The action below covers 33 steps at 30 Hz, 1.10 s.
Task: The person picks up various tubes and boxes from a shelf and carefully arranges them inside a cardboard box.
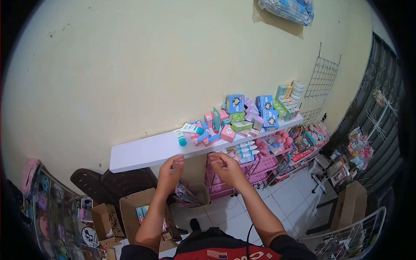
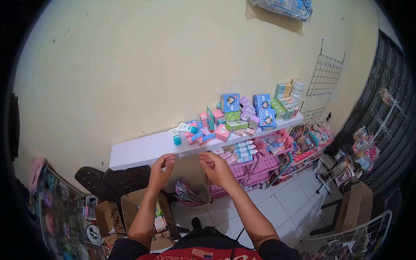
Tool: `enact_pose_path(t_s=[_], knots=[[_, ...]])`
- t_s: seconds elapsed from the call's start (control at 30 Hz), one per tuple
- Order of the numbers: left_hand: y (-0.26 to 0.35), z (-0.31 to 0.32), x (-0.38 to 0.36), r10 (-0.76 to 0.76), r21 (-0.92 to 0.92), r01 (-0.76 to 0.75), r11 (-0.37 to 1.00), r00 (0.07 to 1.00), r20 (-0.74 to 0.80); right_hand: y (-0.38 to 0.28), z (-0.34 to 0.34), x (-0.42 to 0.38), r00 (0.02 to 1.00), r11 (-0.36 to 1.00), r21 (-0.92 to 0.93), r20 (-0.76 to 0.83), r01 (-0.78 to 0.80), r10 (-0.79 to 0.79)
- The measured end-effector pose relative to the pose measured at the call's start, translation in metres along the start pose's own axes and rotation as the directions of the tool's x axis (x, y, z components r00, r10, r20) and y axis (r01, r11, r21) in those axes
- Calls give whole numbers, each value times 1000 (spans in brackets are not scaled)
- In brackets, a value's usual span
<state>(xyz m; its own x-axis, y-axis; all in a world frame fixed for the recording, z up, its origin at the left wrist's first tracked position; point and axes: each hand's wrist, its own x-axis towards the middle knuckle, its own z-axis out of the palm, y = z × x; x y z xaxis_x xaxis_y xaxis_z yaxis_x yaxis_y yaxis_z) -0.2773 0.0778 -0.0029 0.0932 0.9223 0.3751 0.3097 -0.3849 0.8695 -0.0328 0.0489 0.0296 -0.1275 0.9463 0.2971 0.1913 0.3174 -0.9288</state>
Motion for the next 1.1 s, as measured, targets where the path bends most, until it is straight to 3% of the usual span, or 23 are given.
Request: enact_pose_path(t_s=[0.13,0.17,0.3,0.5,0.57,0.6,0.67,0.77,0.87,1.1], knots=[[-15,3,47,80,-34,-82,996,995,-63,-8,2,36,999,997,-50,1,-51,51],[-20,4,56,89,3,-89,996,993,-81,-7,5,45,996,992,-104,-40,76,-80],[-37,6,86,112,138,-95,986,986,-121,12,17,85,990,988,-126,-98,89,-102],[-64,13,112,105,314,-67,947,989,-106,25,34,133,985,921,-382,-117,74,-128],[-70,14,120,85,391,-46,919,993,-82,35,39,144,961,799,-582,-102,151,-256],[-70,14,123,79,390,-42,920,994,-79,38,42,149,963,800,-582,-102,145,-248],[-68,14,126,31,447,-7,895,999,-45,43,46,158,958,667,-729,-57,152,-280],[-68,13,130,-45,494,42,869,999,-5,55,46,169,959,577,-798,6,176,-284],[-67,11,131,-115,429,96,898,993,18,59,45,176,979,579,-799,60,164,-194],[-76,10,127,-128,476,147,867,989,-73,62,40,184,970,571,-791,117,220,-212]])
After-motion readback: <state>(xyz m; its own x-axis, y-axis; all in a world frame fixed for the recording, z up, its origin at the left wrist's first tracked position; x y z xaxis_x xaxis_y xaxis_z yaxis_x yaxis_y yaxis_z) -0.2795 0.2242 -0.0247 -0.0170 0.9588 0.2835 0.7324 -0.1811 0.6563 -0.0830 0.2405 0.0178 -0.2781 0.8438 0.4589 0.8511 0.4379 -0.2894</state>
